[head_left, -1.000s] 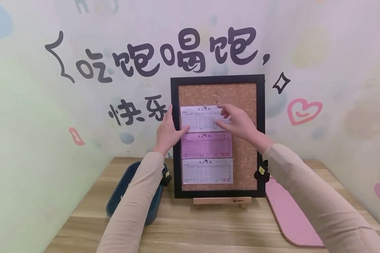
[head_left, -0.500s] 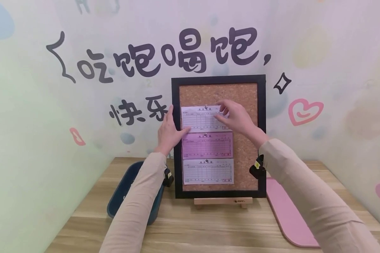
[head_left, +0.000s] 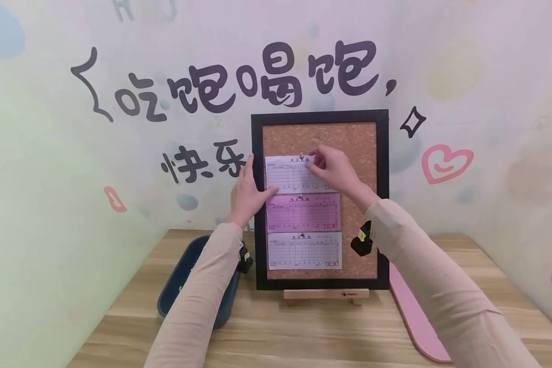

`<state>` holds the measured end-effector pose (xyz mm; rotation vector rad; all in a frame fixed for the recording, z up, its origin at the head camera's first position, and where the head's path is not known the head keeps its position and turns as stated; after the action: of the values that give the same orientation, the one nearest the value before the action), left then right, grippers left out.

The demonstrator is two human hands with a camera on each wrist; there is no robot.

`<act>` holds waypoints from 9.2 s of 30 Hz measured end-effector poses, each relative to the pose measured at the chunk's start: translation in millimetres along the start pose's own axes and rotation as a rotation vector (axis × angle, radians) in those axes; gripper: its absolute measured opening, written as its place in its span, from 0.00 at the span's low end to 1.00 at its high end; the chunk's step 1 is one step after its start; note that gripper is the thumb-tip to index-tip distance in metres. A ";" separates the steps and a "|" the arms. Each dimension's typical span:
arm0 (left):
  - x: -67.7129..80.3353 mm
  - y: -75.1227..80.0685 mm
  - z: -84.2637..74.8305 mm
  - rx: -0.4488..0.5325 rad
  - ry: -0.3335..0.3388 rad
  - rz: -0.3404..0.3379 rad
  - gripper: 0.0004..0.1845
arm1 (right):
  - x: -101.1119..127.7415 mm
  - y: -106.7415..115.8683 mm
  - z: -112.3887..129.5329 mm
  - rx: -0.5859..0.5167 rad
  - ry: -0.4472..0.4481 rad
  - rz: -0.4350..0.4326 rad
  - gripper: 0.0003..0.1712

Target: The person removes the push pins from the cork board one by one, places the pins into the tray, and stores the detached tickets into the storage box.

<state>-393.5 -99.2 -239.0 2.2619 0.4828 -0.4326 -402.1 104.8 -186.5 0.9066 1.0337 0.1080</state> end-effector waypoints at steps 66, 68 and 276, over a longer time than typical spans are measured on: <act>2.7 -0.2 0.1 0.017 -0.018 0.004 0.54 | -10.8 -19.3 1.4 0.040 -0.095 -0.133 0.07; 2.3 -0.3 0.0 0.019 -0.018 0.004 0.54 | -10.8 -19.2 1.4 0.035 -0.095 -0.136 0.07; -21.2 23.4 -44.4 -0.199 -0.296 0.078 0.08 | 18.3 -9.9 1.7 -0.046 -0.007 0.152 0.03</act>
<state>-394.1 -85.3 -186.4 1.9766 0.2709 -0.6379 -394.1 106.1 -205.7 0.9420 0.9518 0.2545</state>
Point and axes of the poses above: each hand's wrist, its own x-axis away from the middle knuckle, its own y-axis out of the back of the hand, z = x × y, the point moved 5 cm from there along -x, towards the middle knuckle, and after that the axes turned 14 degrees about y, right-handed, at the moved point
